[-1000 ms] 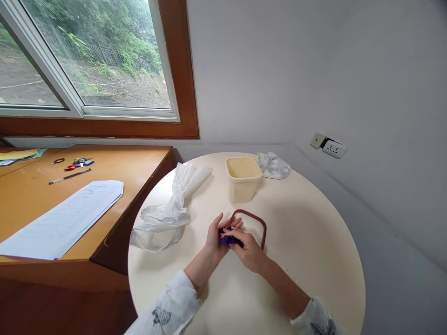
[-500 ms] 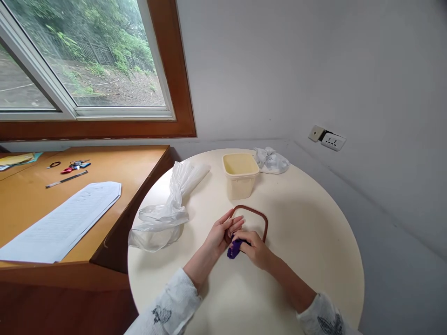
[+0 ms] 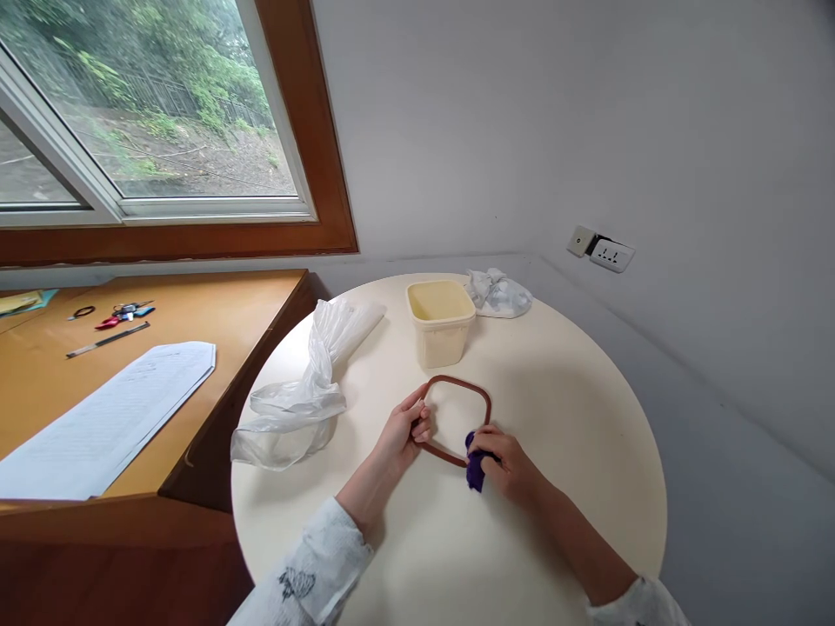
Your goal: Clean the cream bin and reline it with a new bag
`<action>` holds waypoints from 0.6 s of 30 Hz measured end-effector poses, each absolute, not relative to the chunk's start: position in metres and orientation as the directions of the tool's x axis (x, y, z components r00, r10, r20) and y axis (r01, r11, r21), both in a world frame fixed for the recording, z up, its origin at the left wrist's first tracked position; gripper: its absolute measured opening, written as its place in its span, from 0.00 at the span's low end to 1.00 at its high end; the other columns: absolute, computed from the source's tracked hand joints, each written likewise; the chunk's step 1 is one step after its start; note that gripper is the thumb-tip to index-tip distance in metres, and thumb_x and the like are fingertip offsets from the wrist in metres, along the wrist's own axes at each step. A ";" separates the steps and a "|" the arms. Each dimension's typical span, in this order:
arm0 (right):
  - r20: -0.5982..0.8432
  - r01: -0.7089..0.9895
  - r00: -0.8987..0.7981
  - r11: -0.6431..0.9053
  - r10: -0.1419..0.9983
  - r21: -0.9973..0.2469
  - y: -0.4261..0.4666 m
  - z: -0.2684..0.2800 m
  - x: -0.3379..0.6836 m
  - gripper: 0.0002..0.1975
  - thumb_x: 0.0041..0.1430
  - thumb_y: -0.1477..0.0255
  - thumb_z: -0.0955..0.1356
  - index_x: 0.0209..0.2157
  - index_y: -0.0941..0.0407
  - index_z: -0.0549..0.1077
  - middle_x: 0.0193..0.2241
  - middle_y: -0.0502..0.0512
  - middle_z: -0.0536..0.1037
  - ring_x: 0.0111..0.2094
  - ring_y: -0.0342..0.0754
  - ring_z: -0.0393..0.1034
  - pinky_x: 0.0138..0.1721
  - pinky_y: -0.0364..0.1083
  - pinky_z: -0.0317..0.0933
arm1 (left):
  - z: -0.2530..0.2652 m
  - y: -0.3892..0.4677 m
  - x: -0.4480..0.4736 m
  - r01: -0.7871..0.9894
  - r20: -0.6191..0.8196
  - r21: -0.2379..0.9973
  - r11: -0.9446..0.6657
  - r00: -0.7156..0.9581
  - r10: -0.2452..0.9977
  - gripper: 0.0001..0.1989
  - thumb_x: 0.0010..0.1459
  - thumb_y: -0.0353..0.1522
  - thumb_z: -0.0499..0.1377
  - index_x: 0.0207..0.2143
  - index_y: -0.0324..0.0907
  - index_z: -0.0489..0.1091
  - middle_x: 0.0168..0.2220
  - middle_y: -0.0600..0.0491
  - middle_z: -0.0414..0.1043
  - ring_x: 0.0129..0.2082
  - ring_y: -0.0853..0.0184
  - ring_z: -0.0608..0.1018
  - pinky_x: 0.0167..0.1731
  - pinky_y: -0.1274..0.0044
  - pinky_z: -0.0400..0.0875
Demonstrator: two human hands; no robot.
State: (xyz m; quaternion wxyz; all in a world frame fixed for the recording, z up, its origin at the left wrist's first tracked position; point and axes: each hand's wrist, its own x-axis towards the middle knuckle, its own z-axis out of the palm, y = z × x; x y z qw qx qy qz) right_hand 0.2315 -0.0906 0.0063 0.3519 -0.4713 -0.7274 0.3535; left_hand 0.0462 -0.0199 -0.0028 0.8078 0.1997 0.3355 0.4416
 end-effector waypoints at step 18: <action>-0.109 -0.339 0.574 0.114 0.811 -0.934 -0.041 0.013 0.259 0.15 0.51 0.67 0.66 0.41 0.57 0.69 0.42 0.56 0.75 0.46 0.49 0.68 0.47 0.49 0.62 | 0.001 -0.022 0.047 -0.469 -0.372 0.669 0.576 0.460 0.806 0.08 0.56 0.31 0.52 0.36 0.36 0.65 0.16 0.62 0.53 0.10 0.81 0.50 0.11 0.85 0.41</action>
